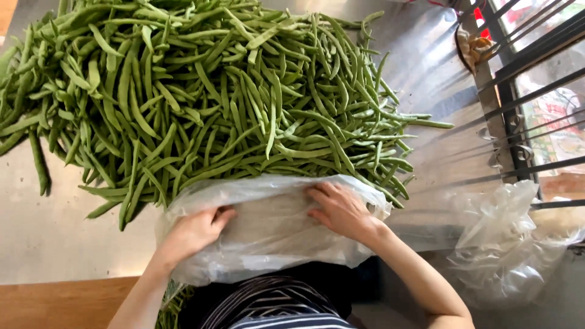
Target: A person is efficiently sorting and bagging a large quantity of green beans from a pile on a metal table into clear plastic bags.
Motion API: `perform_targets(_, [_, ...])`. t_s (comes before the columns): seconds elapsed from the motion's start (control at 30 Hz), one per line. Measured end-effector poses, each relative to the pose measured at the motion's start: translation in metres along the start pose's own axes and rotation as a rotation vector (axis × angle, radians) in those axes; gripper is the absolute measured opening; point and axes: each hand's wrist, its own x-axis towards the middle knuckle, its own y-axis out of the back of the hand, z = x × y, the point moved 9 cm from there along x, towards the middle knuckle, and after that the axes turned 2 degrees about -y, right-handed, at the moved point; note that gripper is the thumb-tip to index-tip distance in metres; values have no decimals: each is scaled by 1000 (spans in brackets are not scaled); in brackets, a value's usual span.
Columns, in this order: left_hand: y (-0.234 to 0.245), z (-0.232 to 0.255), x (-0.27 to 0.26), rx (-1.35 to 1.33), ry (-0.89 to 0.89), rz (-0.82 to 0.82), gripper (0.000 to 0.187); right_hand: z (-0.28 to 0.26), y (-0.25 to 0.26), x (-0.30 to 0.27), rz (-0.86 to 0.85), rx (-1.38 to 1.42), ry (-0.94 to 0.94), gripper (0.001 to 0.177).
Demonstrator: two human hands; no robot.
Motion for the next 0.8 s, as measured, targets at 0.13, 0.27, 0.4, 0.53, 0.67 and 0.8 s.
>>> perform_targets(0.13, [11,39,-30,-44,-137,-101,56,-30,50,12,76,150,87,37])
perform_targets(0.27, [11,65,-38,-18,-402,-81,58,-49,109,34,368,85,223,15])
perform_targets(0.4, [12,83,-50,-6,-501,18,55,-49,128,80,489,-9,280,18])
perform_targets(0.53, [-14,69,-45,136,-307,-107,58,-56,106,120,480,-214,372,17])
perform_targets(0.67, [-23,63,-47,197,-473,-43,59,-65,103,127,601,-238,452,12])
perform_targets(0.8, [27,85,-101,-130,-877,-7,55,-53,129,119,554,2,372,20])
